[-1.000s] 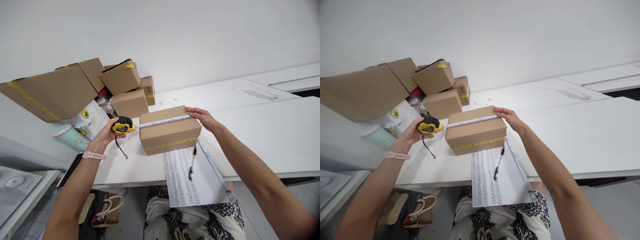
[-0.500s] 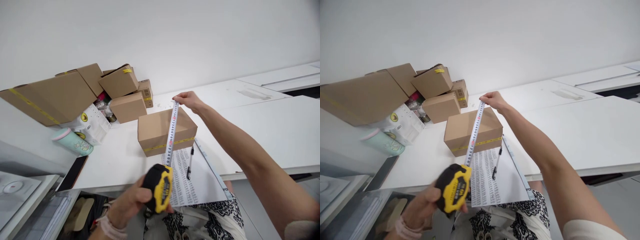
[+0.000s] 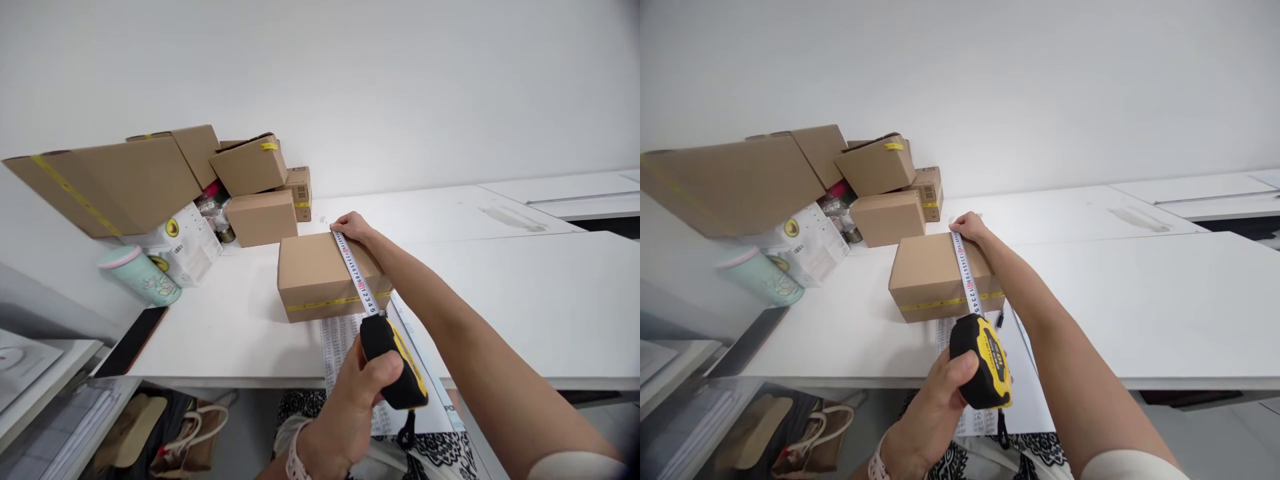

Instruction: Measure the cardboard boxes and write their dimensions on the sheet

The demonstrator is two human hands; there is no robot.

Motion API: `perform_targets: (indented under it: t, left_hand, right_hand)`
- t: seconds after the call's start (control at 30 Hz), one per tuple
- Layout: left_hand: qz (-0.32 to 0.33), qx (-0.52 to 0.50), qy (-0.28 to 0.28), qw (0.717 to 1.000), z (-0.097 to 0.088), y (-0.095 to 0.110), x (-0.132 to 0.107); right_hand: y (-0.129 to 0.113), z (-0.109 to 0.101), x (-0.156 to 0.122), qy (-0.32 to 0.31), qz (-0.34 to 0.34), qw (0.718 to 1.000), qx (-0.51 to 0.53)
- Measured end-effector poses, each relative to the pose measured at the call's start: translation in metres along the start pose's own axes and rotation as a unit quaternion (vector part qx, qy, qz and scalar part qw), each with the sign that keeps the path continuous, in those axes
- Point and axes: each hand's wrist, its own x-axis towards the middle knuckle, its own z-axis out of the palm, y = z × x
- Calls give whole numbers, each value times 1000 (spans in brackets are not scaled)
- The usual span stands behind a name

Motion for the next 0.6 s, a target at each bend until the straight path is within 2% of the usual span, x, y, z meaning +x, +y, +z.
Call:
perform_targets:
  t: [0.13,0.27,0.6]
  left_hand:
    - [-6,0,-20,1000,14,-4,4]
    - [0,2,-14,1000,18,-4,5]
    - [7,15,11,1000,-1,-2,-6]
  right_hand:
    - [10,3,9,-5,-16,1000,-10]
    - [15,4,16,-7,-32,999,-30]
    - [6,-1,4,-23,-26,998,-54]
